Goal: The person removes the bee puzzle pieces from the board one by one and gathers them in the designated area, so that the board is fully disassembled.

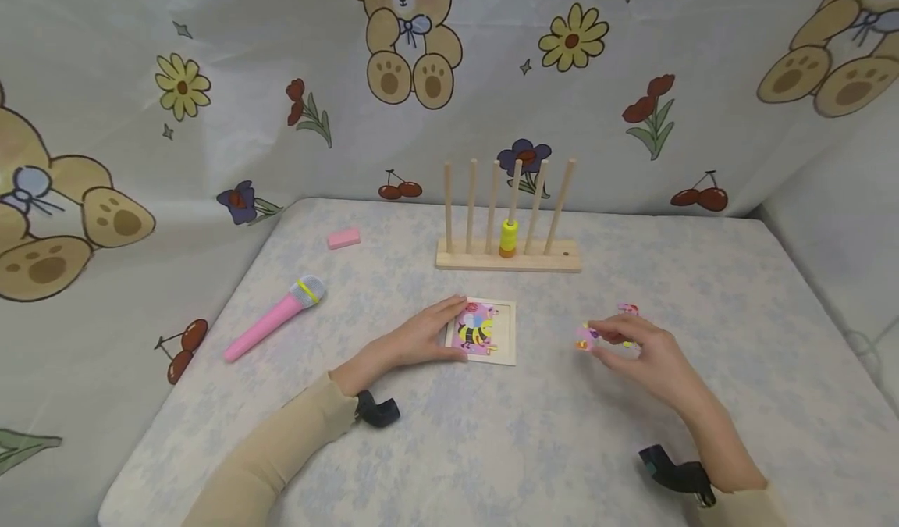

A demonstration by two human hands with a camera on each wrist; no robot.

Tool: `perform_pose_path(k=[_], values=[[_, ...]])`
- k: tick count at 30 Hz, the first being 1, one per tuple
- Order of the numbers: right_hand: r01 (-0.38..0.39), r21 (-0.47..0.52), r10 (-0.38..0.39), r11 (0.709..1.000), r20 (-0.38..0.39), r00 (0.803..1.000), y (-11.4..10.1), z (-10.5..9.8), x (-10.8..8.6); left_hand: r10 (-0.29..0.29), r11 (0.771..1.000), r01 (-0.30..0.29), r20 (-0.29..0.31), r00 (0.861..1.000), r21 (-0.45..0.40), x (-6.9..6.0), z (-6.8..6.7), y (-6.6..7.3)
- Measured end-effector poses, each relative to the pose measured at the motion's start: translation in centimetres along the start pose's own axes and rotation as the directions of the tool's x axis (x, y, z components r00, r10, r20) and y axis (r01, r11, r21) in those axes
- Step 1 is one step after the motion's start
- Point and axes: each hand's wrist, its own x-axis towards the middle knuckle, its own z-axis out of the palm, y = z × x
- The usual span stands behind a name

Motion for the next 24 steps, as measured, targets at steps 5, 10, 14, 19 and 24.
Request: perform_pose_path(k=[5,10,14,19,24], values=[[-0.103,0.036,0.103,0.994,-0.005,0.995,1.8,-1.6,-2.6,0.000,1.000,0.000,0.000,1.000,-0.003,-0.2,-0.1,-0.1],[-0.159,0.013,0.159,0.987,-0.006,0.987,3.1,-2.4,-4.3,0.013,1.000,-0.013,-0.012,1.000,-0.020,-0.1,0.3,-0.1],[-0.166,0.001,0.166,0.986,0.005,0.986,4.0,-1.8,-4.8,0.007,1.000,-0.007,-0.005,1.000,-0.027,0.0,0.2,0.0],[-0.157,-0.024,0.157,0.987,0.021,0.987,4.8,-0.8,-4.4,-0.008,0.999,0.008,0.000,1.000,-0.034,-0.1,0.0,0.1],[-0.165,-0.043,0.165,0.985,0.005,0.986,5.3,-0.6,-4.7,0.001,1.000,-0.001,-0.002,1.000,-0.028,-0.1,0.0,0.1]])
